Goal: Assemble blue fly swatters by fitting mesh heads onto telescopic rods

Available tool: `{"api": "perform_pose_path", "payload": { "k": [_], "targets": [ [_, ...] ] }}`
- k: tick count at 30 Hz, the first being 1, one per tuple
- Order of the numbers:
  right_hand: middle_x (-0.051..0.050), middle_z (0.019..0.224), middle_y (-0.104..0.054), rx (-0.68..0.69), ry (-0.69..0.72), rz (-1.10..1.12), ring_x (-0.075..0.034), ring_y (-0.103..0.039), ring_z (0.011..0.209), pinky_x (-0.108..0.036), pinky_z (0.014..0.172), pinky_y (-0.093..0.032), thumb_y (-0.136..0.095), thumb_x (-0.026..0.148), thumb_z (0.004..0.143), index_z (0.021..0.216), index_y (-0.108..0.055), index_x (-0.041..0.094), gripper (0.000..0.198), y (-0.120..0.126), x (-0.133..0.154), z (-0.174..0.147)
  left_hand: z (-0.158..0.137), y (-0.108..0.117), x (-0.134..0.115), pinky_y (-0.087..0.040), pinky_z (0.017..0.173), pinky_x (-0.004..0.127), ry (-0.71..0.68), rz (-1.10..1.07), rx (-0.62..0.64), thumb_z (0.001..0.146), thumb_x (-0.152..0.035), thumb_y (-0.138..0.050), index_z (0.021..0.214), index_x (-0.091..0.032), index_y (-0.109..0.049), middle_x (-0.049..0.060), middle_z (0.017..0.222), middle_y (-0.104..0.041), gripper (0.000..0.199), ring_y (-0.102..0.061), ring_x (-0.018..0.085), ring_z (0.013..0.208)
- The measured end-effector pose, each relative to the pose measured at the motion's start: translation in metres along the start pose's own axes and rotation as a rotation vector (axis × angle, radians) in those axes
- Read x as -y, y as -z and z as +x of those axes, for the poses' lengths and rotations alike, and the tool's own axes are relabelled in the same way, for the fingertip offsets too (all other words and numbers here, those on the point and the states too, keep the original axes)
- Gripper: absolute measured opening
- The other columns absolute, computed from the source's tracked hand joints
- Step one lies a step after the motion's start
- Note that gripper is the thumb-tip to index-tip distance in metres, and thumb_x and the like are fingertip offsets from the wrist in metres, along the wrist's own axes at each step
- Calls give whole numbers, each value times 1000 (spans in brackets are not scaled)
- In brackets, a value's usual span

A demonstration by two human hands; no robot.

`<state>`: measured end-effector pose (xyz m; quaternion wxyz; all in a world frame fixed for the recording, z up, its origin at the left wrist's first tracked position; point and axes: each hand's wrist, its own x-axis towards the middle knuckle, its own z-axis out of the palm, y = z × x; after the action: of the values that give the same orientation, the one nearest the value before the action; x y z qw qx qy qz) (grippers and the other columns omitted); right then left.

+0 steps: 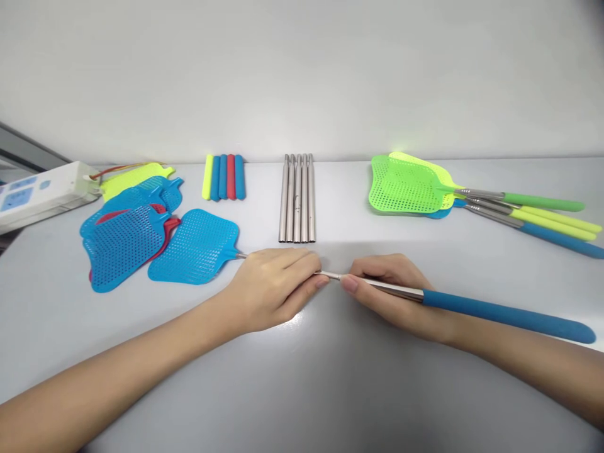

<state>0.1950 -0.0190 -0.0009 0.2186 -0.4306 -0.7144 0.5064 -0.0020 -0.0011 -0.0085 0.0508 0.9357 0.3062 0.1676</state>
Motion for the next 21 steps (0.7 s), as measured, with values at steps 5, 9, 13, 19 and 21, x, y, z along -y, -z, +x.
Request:
{"api": "perform_pose_path", "payload": {
  "k": [5,9,13,19,21],
  "targets": [
    [5,50,-30,14,-30,5,-6,-30,47,-20,43,-22,-40,35,84,54,-37,16,36,0,1,0,0,0,0,-29,46,20,11,-9,17,85,-27,-36,71,-16,-48,-2,59,-48,22,-42,9,50],
    [5,50,-32,10,-22,15,-6,-31,47,-19,43,-23,-40,37,83,55,-39,16,35,1,1,0,0,0,0,-30,47,20,16,-12,23,85,-27,-36,70,-16,-48,-2,59,-48,22,-43,9,50],
    [5,51,-32,24,-36,19,-6,-31,48,-20,44,-24,-40,35,84,56,-39,16,34,2,3,0,0,0,0,-29,47,21,11,-5,23,85,-27,-36,70,-16,-48,-1,58,-48,22,-42,9,50],
    [4,50,-35,1,-11,12,-6,-33,47,-20,42,-23,-40,36,83,56,-42,16,34,1,2,0,-1,-1,1,-32,48,21,20,-22,39,85,-27,-35,72,-17,-48,-1,59,-49,21,-44,9,52],
    [4,49,-36,3,-1,11,-6,-33,46,-20,42,-23,-40,35,83,55,-43,16,34,1,1,0,-1,-1,1,-31,48,21,19,-24,43,85,-26,-36,72,-17,-48,-1,59,-49,20,-44,9,52]
  ]
}}
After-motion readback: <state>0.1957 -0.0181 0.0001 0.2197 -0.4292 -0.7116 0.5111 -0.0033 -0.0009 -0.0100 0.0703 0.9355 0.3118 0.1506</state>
